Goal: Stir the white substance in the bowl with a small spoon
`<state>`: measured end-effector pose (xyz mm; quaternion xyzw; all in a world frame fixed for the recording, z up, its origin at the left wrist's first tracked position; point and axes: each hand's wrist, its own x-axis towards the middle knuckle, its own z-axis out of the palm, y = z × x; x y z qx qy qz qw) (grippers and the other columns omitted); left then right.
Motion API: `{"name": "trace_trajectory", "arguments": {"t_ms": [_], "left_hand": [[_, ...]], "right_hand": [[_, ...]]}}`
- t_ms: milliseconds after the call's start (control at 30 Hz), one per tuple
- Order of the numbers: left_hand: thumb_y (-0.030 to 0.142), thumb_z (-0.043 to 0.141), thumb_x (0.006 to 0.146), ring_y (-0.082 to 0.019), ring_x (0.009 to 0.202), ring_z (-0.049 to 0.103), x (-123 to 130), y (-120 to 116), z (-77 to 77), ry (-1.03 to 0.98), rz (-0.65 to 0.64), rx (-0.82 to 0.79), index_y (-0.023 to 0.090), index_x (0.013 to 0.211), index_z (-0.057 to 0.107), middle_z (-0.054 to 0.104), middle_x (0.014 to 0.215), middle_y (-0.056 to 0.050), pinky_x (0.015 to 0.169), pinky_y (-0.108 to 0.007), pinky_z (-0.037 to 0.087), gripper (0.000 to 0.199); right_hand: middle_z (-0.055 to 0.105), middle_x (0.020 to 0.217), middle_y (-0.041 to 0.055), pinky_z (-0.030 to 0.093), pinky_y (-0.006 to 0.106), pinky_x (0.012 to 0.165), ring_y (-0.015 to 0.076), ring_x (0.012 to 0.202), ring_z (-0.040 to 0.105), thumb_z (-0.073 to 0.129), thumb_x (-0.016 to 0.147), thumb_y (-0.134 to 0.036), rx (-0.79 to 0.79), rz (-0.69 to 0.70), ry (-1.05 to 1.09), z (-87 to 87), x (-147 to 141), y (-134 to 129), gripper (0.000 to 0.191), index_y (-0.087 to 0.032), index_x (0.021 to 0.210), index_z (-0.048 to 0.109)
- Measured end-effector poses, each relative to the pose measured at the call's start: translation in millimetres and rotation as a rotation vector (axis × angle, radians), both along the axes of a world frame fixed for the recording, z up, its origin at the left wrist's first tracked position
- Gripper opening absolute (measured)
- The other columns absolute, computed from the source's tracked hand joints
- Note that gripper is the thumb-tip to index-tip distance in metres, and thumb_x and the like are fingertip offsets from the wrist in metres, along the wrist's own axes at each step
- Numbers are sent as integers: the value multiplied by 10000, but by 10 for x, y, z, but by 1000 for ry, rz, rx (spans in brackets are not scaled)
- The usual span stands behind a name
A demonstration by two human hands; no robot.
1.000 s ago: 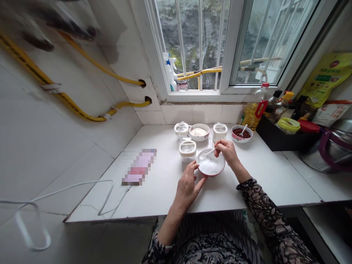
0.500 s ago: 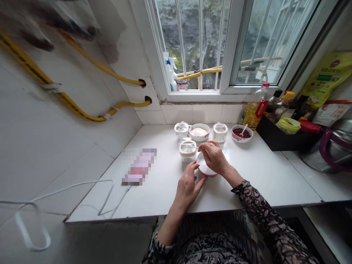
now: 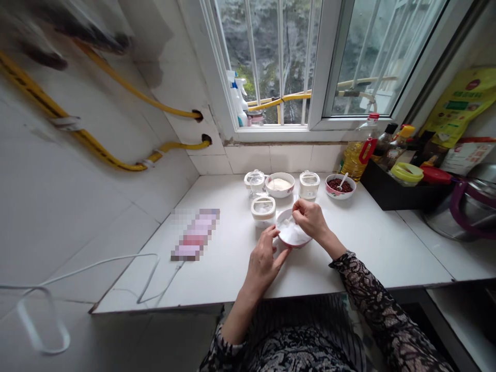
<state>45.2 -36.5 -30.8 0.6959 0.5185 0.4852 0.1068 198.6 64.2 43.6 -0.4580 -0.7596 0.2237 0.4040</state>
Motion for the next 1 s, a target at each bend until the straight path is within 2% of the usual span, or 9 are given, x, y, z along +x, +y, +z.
{"name": "trace_trajectory", "arguments": {"t_ms": [200, 367, 600, 1000], "left_hand": [[217, 658, 868, -267, 1147, 646, -1, 0, 3, -4, -5, 4, 224, 1192, 495, 571, 1318, -131, 691, -319, 659, 363], [219, 665, 867, -276, 1178, 630, 4, 3, -1, -14, -6, 10, 216, 1191, 500, 573, 1315, -139, 700, -317, 658, 365], [209, 660, 865, -280, 1172, 632, 3, 2, 11, -6, -12, 7, 222, 1210, 495, 567, 1331, -139, 688, -325, 656, 383], [216, 659, 866, -267, 1141, 646, 5, 2, -3, -7, -2, 17, 221, 1202, 498, 574, 1313, -135, 689, -316, 655, 372]], "right_hand": [[575, 502, -21, 387, 247, 552, 151, 526, 538, 489, 689, -173, -110, -29, 64, -8, 6, 19, 103, -227, 615, 534], [565, 480, -27, 391, 246, 549, 149, 508, 532, 491, 683, -173, -121, -56, 76, 8, 37, 42, 94, -223, 624, 544], [549, 453, -36, 386, 230, 532, 135, 487, 514, 473, 672, -183, -126, -17, 129, 0, 41, 35, 94, -220, 612, 535], [540, 429, -48, 399, 222, 509, 113, 429, 486, 458, 631, -205, -229, 38, 255, 1, 37, 38, 87, -214, 598, 538]]}}
